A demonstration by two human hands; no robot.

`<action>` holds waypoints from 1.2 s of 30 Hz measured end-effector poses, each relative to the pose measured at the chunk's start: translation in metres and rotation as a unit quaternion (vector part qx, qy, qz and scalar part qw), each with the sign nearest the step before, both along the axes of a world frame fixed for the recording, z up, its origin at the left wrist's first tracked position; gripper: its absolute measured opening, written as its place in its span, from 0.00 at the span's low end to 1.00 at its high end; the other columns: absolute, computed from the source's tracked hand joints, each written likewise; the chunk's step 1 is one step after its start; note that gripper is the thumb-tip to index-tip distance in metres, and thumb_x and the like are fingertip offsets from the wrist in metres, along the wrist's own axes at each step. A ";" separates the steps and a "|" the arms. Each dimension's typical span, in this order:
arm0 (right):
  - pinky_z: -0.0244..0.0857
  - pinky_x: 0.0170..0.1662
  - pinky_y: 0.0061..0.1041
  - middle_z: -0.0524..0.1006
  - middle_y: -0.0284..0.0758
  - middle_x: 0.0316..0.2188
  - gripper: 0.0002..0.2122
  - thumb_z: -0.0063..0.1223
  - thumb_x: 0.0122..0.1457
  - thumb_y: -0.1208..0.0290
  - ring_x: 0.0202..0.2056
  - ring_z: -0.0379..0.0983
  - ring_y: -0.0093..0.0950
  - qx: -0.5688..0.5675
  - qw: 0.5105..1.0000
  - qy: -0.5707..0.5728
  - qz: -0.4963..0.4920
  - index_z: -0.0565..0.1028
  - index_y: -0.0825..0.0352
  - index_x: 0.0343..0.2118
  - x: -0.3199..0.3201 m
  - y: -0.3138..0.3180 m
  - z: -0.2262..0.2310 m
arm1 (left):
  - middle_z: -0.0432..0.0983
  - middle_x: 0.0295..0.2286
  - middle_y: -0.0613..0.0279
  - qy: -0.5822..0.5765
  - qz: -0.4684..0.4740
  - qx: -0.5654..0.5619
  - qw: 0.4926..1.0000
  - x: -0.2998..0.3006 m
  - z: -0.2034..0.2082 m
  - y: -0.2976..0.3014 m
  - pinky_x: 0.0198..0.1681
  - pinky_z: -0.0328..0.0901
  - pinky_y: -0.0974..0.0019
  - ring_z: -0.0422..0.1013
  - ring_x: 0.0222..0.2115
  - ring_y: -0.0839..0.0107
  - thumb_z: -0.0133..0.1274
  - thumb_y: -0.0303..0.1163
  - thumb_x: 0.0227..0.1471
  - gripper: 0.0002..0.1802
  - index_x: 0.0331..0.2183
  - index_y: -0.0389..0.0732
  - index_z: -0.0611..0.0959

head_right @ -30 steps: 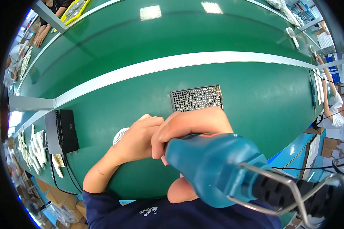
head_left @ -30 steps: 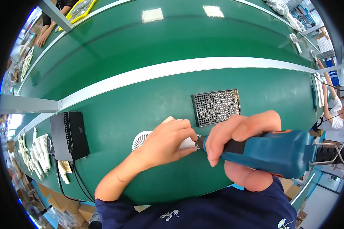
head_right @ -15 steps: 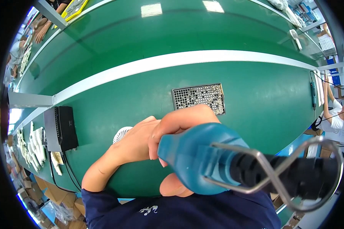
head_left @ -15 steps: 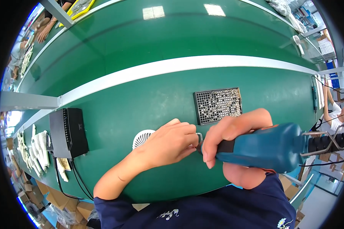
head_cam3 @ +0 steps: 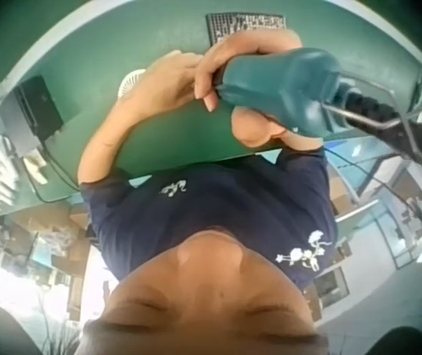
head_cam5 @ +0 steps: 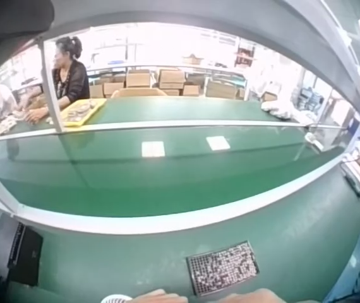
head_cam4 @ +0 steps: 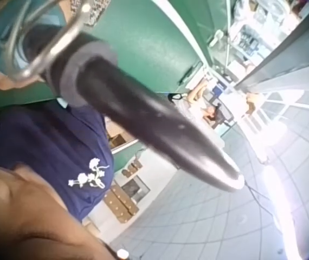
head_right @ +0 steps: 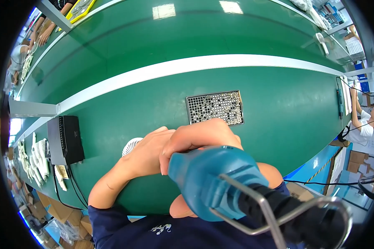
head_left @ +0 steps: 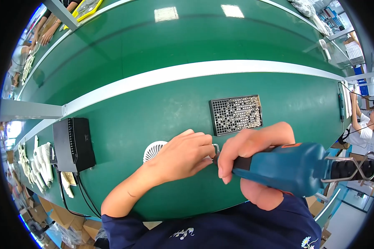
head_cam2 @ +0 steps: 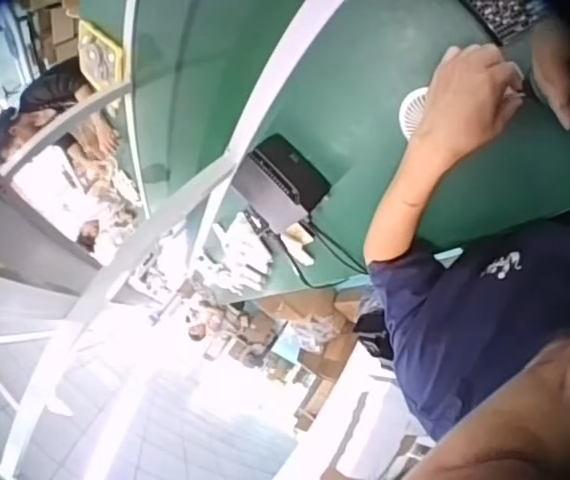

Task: Assembling electronic components using an electric screwdriver at a production line station.

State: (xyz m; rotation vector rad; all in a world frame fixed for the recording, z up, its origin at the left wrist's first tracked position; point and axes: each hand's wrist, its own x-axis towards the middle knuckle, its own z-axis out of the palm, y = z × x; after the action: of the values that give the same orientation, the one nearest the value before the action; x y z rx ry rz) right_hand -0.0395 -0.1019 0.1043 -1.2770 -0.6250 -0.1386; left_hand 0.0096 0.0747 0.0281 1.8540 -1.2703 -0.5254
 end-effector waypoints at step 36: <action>0.61 0.15 0.18 0.72 0.41 0.26 0.30 0.41 0.60 0.40 0.16 0.67 0.25 0.106 0.985 -0.051 -0.125 0.61 0.66 0.48 0.009 -0.030 0.021 | 0.66 0.35 0.60 -0.066 0.022 0.075 0.995 -0.005 0.010 0.002 0.42 0.66 0.61 0.67 0.38 0.62 0.61 0.25 0.39 0.18 0.35 0.40 0.73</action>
State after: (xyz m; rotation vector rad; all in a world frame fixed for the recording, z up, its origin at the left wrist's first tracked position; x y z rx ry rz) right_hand -0.0310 -0.1315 0.1249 -1.1422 -0.5199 -0.4689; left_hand 0.0048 0.0763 0.0383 2.0656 -1.3044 -0.4920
